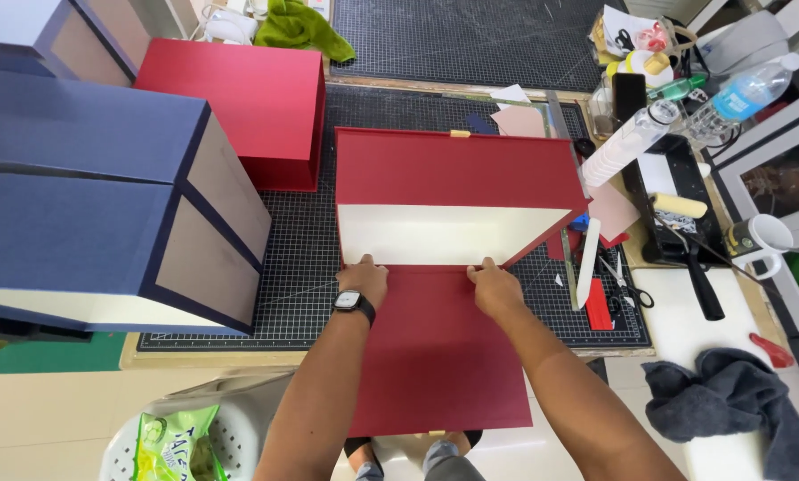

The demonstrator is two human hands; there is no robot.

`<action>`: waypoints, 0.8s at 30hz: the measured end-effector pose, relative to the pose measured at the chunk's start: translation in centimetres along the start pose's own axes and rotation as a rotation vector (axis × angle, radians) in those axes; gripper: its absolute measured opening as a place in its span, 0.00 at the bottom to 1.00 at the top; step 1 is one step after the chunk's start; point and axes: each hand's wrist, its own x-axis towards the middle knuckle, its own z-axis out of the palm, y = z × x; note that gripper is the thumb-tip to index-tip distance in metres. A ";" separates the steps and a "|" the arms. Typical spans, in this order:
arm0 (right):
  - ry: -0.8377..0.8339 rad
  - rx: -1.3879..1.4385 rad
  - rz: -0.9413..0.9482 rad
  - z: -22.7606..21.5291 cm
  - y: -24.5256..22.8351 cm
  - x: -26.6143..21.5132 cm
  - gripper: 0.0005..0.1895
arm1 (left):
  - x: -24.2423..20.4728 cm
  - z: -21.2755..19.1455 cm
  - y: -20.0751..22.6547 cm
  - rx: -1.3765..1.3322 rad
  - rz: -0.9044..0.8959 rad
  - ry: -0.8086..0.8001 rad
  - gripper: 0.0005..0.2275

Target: Finishing the assembly of a red box by pressing and smoothing the inner lining to ensure it is securely glued.

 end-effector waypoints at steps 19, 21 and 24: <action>-0.014 0.004 0.031 -0.3 -0.3 0.1 0.30 | 0.3 0.1 0.3 0.085 -0.068 -0.021 0.20; -0.002 0.007 0.021 -0.7 -0.4 -0.1 0.28 | 0.1 -0.3 -0.1 0.088 0.007 -0.052 0.20; 0.003 0.006 0.009 -0.7 -0.3 -0.2 0.27 | 0.4 0.2 0.6 0.100 -0.085 -0.059 0.19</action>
